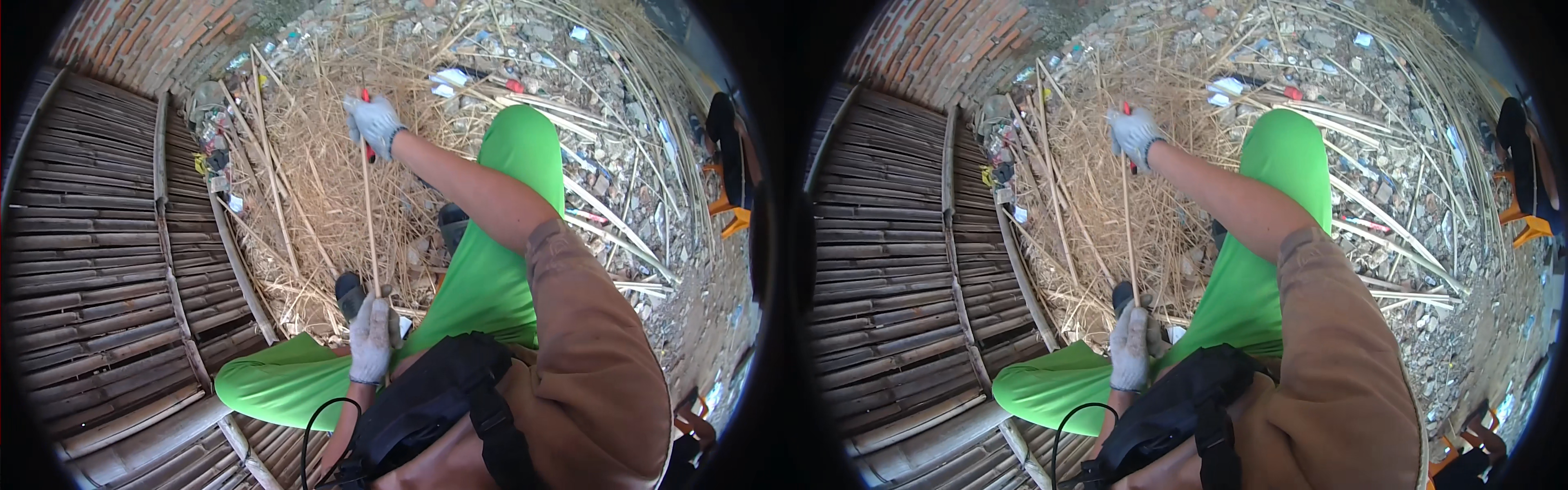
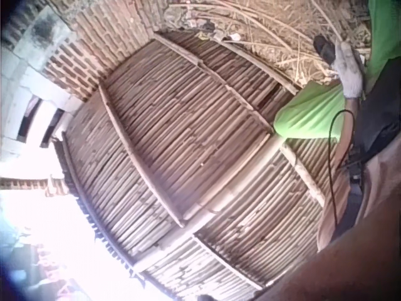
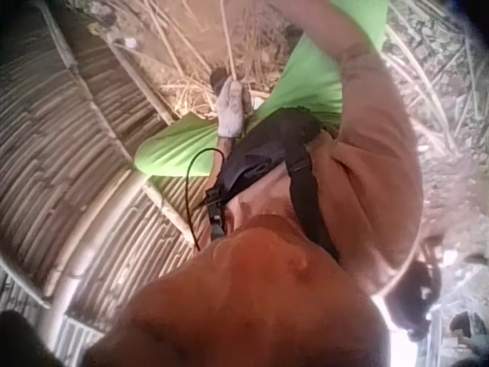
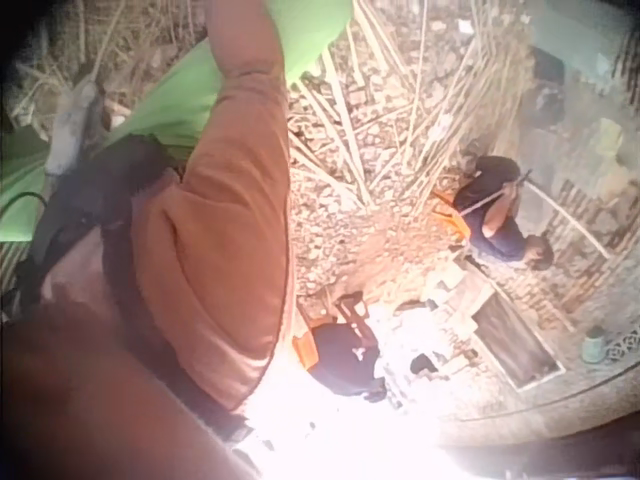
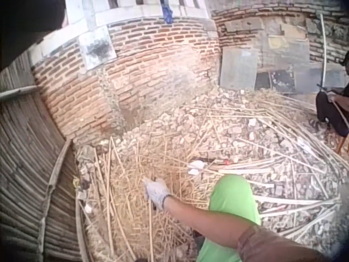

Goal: The person uses a small red knife to shave and smooth long, thin bamboo sticks while sitting on the ground. They hold the stick in one gloved hand and run the knife down the length of the stick repeatedly.

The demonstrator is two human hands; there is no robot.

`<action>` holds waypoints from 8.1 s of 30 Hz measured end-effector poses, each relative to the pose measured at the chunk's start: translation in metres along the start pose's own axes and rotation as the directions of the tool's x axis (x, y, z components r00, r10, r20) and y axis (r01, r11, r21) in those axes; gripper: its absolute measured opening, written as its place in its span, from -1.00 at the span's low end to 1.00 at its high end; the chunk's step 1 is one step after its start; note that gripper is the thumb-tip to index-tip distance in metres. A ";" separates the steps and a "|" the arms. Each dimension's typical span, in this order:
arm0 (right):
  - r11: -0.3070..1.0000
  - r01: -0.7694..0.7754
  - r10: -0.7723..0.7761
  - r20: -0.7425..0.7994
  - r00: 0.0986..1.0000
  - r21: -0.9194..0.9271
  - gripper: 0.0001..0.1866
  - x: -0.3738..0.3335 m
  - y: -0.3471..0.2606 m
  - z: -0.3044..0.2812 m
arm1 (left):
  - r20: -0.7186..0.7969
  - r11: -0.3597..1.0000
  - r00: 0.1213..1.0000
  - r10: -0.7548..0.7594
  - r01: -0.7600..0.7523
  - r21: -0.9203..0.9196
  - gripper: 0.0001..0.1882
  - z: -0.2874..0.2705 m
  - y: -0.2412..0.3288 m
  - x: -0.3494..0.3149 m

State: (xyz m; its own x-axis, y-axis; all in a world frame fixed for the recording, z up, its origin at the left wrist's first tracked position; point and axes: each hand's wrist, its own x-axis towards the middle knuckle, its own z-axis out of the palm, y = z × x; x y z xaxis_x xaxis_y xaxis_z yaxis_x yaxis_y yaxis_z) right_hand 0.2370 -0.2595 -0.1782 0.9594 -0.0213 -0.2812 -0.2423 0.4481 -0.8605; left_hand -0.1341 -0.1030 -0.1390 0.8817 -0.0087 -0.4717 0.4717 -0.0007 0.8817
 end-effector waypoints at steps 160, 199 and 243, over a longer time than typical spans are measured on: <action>0.358 0.443 0.155 0.520 0.840 -0.822 -0.26 -0.095 -0.001 0.033 | -0.295 0.969 0.941 0.165 -0.210 -0.128 -0.58 -0.070 0.065 0.028; 0.874 -0.104 0.307 0.374 0.875 -0.474 -0.68 -0.135 0.013 0.045 | -0.399 0.953 0.865 0.304 -0.274 0.133 -0.58 -0.086 0.058 0.087; 0.935 0.099 0.023 0.338 0.941 -0.340 -0.69 -0.076 -0.025 0.043 | -0.072 0.997 0.994 0.077 -0.076 0.016 -0.68 -0.027 0.051 0.026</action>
State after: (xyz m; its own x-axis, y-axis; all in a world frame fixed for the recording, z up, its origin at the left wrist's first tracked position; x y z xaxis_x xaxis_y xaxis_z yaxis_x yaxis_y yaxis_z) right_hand 0.1763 -0.2312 -0.1169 0.9457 0.2927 -0.1410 -0.1807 0.1130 -0.9770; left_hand -0.0867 -0.0764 -0.1065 0.9137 0.0636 -0.4013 0.4030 -0.0161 0.9150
